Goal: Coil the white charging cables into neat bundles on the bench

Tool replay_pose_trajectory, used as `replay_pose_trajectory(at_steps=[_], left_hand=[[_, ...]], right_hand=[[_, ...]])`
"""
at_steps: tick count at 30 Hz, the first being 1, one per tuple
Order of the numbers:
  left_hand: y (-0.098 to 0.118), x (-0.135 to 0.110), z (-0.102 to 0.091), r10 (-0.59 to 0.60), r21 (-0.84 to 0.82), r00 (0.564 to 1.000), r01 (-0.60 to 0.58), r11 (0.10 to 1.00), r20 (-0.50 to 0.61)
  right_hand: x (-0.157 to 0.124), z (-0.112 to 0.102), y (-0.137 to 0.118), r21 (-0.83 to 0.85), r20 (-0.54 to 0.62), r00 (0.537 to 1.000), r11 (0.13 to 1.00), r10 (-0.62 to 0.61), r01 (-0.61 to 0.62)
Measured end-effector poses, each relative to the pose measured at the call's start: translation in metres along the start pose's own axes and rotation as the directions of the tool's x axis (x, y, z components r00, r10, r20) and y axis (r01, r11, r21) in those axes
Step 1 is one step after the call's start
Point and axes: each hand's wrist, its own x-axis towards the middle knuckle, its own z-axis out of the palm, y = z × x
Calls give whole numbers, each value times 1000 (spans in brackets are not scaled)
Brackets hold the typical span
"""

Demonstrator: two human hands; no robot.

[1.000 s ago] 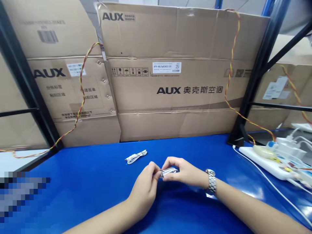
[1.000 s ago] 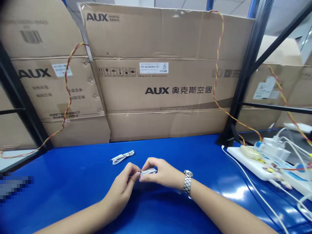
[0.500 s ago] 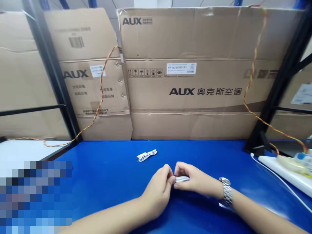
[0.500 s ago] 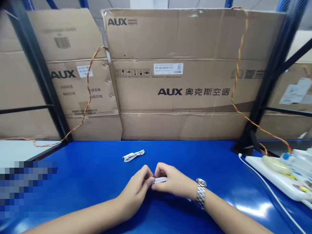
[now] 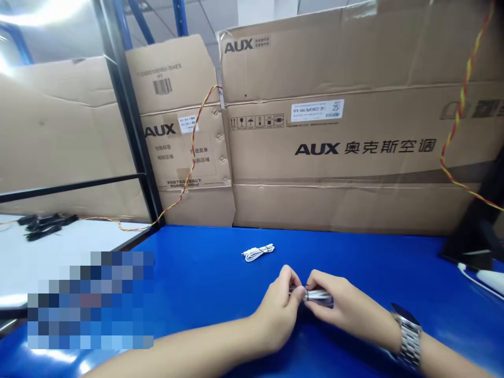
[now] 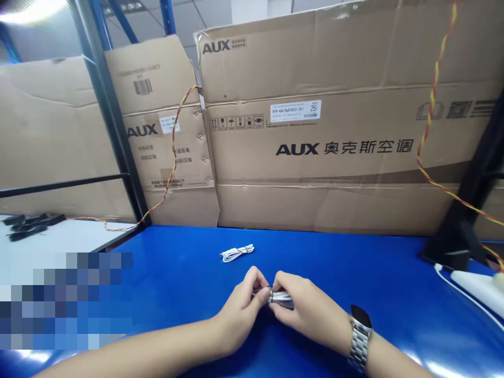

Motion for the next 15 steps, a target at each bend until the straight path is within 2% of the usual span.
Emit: replay_pose_trajectory(at_steps=[3, 7, 11, 15], left_hand=[[2, -1, 0, 41, 51, 999, -40, 998, -12], [4, -1, -1, 50, 60, 998, -49, 997, -26], [4, 2, -1, 27, -10, 999, -27, 1000, -30], [1, 7, -1, -43, -149, 999, 46, 988, 26]], right_hand=[[0, -1, -1, 57, 40, 999, 998, 24, -27], [-1, 2, 0, -67, -24, 999, 997, -36, 35], [-3, 4, 0, -181, -89, 983, 973, -161, 143], [-3, 3, 1, -273, -115, 957, 935, -267, 228]])
